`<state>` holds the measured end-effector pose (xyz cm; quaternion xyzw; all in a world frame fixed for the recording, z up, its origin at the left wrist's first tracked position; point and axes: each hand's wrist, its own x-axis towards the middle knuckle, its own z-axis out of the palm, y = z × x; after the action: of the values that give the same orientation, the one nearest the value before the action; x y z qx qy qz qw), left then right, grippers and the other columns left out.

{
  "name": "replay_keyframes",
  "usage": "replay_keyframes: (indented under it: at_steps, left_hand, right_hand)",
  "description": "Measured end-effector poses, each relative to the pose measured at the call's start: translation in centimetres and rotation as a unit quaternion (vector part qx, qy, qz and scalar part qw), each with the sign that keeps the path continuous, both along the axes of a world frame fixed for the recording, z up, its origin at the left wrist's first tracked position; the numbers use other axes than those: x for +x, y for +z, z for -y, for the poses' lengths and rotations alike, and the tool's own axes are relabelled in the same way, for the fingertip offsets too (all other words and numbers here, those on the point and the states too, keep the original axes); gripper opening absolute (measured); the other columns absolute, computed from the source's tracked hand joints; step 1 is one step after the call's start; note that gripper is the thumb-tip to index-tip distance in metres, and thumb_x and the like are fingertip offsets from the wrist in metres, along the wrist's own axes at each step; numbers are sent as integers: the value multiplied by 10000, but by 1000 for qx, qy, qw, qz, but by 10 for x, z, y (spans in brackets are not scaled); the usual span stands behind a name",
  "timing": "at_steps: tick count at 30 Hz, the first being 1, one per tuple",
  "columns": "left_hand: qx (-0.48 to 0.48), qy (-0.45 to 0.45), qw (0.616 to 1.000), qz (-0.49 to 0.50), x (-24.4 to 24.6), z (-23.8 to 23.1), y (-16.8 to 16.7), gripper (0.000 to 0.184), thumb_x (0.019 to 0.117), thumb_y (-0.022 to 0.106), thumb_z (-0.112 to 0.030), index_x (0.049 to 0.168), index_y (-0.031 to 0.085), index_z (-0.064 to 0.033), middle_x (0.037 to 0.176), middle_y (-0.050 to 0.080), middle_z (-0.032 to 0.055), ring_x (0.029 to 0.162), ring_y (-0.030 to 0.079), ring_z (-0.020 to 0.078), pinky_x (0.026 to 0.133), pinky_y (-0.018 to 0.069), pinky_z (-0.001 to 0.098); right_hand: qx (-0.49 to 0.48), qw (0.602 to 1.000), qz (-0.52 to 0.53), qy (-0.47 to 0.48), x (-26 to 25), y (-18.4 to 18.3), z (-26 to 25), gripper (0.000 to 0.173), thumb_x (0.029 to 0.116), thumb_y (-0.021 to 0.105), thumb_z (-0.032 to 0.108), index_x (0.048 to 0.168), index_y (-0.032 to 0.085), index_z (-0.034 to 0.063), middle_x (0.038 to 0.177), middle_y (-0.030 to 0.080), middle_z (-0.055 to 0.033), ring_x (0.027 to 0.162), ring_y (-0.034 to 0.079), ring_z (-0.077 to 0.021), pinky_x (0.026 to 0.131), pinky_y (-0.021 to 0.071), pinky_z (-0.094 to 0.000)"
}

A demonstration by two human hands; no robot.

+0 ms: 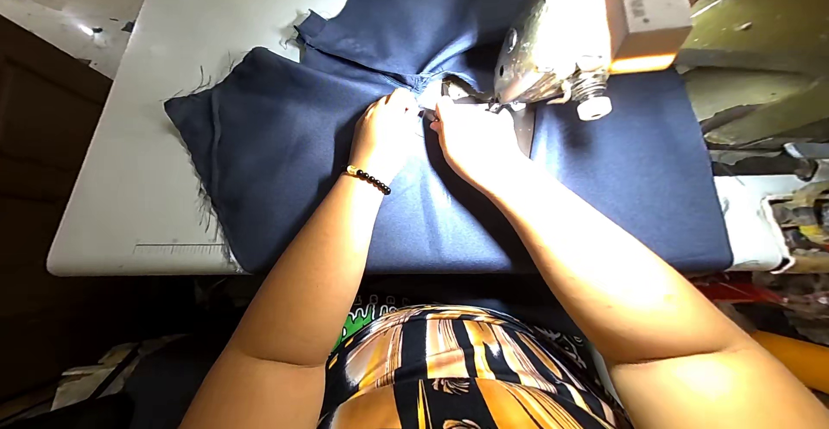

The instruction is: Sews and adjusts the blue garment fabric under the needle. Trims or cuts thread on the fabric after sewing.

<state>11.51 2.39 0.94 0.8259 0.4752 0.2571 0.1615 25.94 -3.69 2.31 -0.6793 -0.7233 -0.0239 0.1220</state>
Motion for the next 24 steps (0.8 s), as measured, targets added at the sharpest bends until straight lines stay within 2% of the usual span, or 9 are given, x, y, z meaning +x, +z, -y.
replay_keyframes:
  at_steps: [3, 6, 15, 17, 19, 21, 22, 23, 24]
  left_hand:
    - [-15, 15, 999, 25, -1, 0, 2, 234, 1049, 490, -135, 1090, 687, -16, 997, 723, 148, 971, 707, 269, 891, 542, 457]
    - [-49, 47, 994, 82, -4, -6, 4, 223, 1055, 474, -139, 1099, 666, -32, 897, 686, 105, 829, 670, 209, 800, 542, 410]
    - [-37, 40, 994, 92, -3, -7, 0, 203, 1048, 490, -128, 1086, 664, -32, 868, 678, 86, 778, 652, 158, 768, 535, 346]
    - [-46, 35, 982, 178, -4, -9, 2, 202, 1040, 509, -116, 1099, 661, 4, 870, 674, 87, 749, 639, 128, 734, 536, 307]
    - [-81, 22, 907, 413, -18, -14, 12, 149, 1040, 475, -51, 1094, 593, 21, 841, 620, 20, 712, 610, 63, 706, 552, 241]
    - [-135, 43, 736, 663, -48, -19, 37, 202, 1108, 323, -125, 1003, 495, -141, 747, 572, -88, 670, 579, 2, 712, 527, 190]
    - [-132, 72, 657, 738, -73, -23, 49, 238, 1124, 307, -184, 981, 496, -162, 743, 592, -75, 684, 603, 16, 730, 541, 201]
    - [-117, 92, 630, 762, -111, -28, 54, 221, 1133, 297, -224, 1072, 494, -148, 856, 631, -43, 798, 649, 43, 806, 560, 231]
    - [-97, 80, 656, 744, -164, -41, 44, 251, 1131, 286, -214, 1242, 475, -92, 1058, 642, 11, 989, 654, 92, 926, 544, 282]
  right_hand:
    - [-2, 1000, 4, -3, 5, 0, 5, 294, 1084, 433, 244, 1113, 632, 30, 804, 658, -181, 769, 695, -423, 613, 515, -570]
    - [-36, 999, -4, -27, 11, 8, 14, 274, 1075, 478, 276, 1143, 609, 45, 862, 664, -187, 820, 693, -434, 621, 527, -575]
    - [-47, 999, -8, -20, 7, 9, 6, 277, 1058, 492, 258, 1182, 608, 39, 858, 676, -195, 821, 701, -434, 645, 522, -584]
    - [-21, 1000, -9, -3, 3, 4, 5, 283, 1064, 463, 251, 1154, 611, 26, 833, 658, -200, 798, 688, -442, 634, 502, -590]
    - [-2, 1000, -25, 16, -1, 2, 14, 306, 1065, 450, 253, 1157, 640, 30, 852, 663, -190, 793, 688, -425, 608, 522, -578]
    - [-8, 998, -41, 49, 0, 6, 39, 282, 1073, 451, 260, 1128, 639, 58, 874, 663, -149, 807, 694, -369, 594, 535, -523]
    - [-5, 996, -46, 77, 4, 6, 59, 284, 1072, 455, 266, 1136, 648, 69, 941, 673, -130, 856, 701, -334, 628, 556, -495]
    - [-2, 994, -51, 96, 11, 5, 81, 315, 1067, 462, 286, 1180, 665, 74, 1015, 687, -122, 927, 699, -312, 695, 568, -483]
    - [2, 993, -57, 105, 22, 4, 104, 339, 1055, 463, 304, 1203, 671, 82, 1025, 692, -104, 925, 701, -284, 690, 566, -456]
